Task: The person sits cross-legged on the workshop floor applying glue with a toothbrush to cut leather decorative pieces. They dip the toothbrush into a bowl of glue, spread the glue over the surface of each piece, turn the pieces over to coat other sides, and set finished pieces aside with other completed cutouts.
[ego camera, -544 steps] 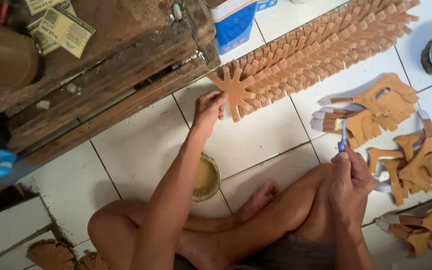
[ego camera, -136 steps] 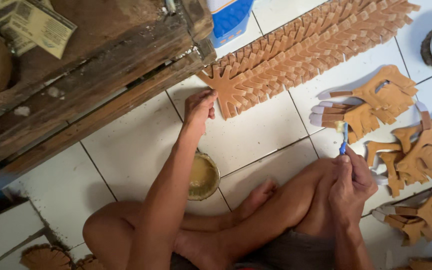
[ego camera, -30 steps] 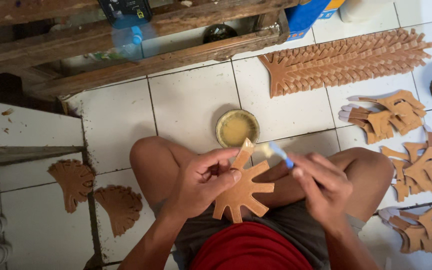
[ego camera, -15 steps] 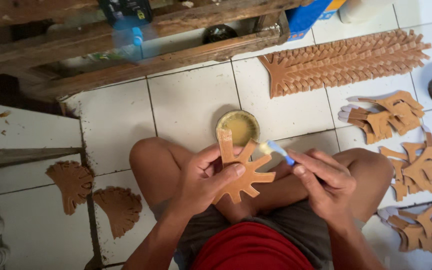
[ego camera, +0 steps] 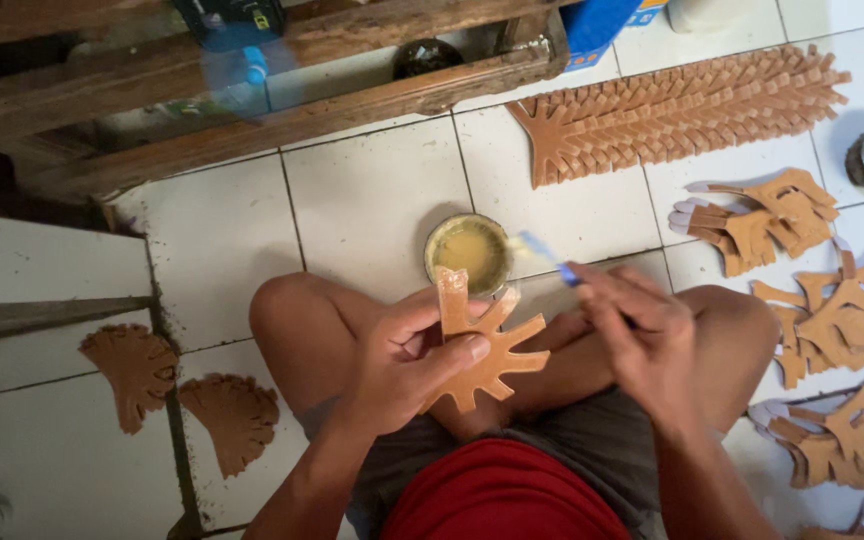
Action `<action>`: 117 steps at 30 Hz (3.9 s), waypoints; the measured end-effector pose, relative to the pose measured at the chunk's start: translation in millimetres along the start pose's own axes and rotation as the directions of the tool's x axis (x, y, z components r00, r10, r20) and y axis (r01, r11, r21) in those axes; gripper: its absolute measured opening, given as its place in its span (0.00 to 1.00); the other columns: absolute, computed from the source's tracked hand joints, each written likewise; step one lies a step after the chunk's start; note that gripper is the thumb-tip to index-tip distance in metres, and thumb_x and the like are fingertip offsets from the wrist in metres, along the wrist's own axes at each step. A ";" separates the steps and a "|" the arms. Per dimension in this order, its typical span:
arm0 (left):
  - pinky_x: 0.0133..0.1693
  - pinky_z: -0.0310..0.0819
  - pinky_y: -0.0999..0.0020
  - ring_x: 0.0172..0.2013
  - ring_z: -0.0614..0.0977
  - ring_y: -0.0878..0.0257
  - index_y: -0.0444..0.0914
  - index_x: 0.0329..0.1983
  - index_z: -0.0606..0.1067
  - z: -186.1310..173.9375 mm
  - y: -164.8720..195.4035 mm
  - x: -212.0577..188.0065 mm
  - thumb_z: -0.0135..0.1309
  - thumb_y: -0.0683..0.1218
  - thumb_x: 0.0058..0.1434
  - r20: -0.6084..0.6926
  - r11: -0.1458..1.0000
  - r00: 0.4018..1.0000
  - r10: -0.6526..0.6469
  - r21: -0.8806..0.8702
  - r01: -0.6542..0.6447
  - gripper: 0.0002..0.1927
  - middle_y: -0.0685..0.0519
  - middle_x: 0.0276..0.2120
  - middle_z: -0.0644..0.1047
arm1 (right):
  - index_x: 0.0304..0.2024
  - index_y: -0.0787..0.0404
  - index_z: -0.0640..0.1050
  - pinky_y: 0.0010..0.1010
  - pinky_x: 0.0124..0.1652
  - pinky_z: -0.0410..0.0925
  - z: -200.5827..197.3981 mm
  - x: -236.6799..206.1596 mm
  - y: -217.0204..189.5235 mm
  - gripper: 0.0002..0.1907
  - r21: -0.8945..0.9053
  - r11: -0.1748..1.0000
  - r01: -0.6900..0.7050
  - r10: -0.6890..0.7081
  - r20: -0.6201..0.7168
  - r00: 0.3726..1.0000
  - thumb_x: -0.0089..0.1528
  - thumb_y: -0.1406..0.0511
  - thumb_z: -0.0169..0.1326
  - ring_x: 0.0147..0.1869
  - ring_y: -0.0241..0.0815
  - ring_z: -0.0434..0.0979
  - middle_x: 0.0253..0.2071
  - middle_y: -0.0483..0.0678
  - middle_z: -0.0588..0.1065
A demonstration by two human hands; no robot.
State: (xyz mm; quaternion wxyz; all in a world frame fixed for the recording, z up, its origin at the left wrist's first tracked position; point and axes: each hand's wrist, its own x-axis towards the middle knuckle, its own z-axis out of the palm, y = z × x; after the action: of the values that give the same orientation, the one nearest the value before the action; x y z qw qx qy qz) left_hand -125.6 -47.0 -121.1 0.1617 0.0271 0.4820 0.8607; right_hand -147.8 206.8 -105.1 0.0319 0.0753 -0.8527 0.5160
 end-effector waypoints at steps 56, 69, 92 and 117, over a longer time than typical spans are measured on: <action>0.48 0.79 0.72 0.46 0.82 0.69 0.29 0.58 0.74 3.0 -8.3 7.3 0.58 0.37 0.62 -0.187 0.989 0.973 -0.136 0.036 0.145 0.21 0.51 0.47 0.81 | 0.52 0.70 0.80 0.24 0.32 0.59 -20.2 -21.0 14.3 0.13 0.155 0.983 0.102 -0.097 -0.042 0.994 0.64 0.74 0.56 0.32 0.34 0.68 0.30 0.46 0.72; 0.48 0.82 0.68 0.45 0.84 0.65 0.29 0.58 0.73 -3.2 -8.0 1.0 0.58 0.34 0.60 -0.140 0.998 0.989 -0.043 -0.048 0.037 0.21 0.49 0.46 0.81 | 0.53 0.72 0.80 0.21 0.34 0.61 2.3 4.8 6.4 0.11 0.339 0.902 -0.267 0.350 -0.212 0.912 0.70 0.71 0.53 0.35 0.29 0.67 0.38 0.44 0.75; 0.51 0.81 0.69 0.50 0.82 0.67 0.29 0.49 0.72 -41.2 -2.9 -8.8 0.58 0.35 0.56 -0.344 0.993 0.932 0.118 0.052 -0.106 0.16 0.54 0.47 0.79 | 0.52 0.65 0.81 0.34 0.34 0.68 29.0 45.5 38.7 0.12 -0.272 0.956 0.106 -0.095 0.054 0.994 0.66 0.70 0.57 0.33 0.47 0.75 0.34 0.55 0.76; 0.44 0.76 0.70 0.41 0.81 0.64 0.36 0.44 0.80 -15.8 -7.8 22.9 0.62 0.40 0.63 -0.325 0.844 0.893 0.312 0.527 -0.103 0.07 0.52 0.40 0.80 | 0.52 0.71 0.81 0.25 0.33 0.59 -84.2 -11.0 134.7 0.10 0.044 0.956 -0.289 0.281 -0.414 0.866 0.77 0.69 0.53 0.33 0.33 0.66 0.35 0.46 0.74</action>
State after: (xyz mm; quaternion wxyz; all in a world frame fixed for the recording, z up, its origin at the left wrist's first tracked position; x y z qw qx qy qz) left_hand -148.6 -49.2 -138.6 -0.0484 -0.0548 0.7032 0.7072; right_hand -160.6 343.7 -185.2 0.1370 -0.1634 -0.8329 0.5108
